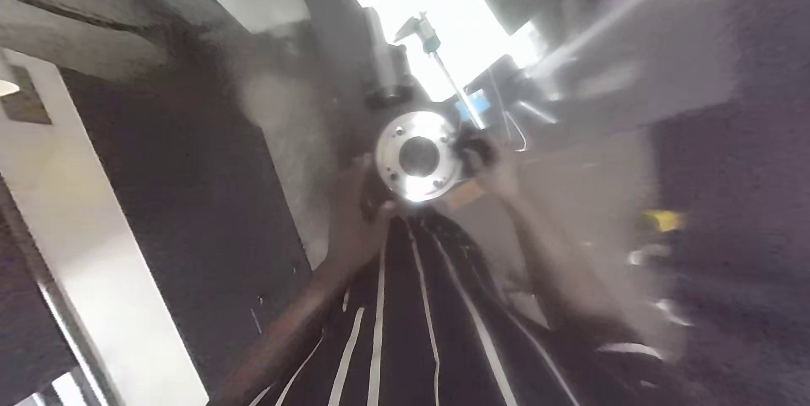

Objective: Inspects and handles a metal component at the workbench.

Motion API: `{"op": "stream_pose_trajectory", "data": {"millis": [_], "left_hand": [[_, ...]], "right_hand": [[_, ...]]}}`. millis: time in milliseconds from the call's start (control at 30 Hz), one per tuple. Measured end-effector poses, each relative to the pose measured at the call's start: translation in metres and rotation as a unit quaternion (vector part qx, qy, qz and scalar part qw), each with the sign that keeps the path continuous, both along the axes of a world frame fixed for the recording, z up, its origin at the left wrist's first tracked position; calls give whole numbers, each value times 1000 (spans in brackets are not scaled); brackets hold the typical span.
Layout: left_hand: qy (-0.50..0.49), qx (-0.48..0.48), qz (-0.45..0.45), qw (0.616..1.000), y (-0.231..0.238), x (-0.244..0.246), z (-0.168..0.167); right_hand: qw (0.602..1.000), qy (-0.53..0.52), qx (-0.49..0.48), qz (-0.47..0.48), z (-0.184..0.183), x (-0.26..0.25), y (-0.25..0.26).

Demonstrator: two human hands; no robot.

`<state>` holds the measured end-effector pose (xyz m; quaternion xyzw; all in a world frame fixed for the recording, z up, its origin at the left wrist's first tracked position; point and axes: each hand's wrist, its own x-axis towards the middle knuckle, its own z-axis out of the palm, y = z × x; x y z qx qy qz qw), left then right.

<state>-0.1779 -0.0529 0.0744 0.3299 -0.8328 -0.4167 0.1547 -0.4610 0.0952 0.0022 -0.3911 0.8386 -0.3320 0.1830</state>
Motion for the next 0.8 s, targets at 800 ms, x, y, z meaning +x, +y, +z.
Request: {"op": "stream_pose_trajectory", "data": {"millis": [800], "left_hand": [[0, 19, -5, 1000, -3, 36, -12]], "right_hand": [[968, -28, -153, -195, 18, -11, -20]]}}
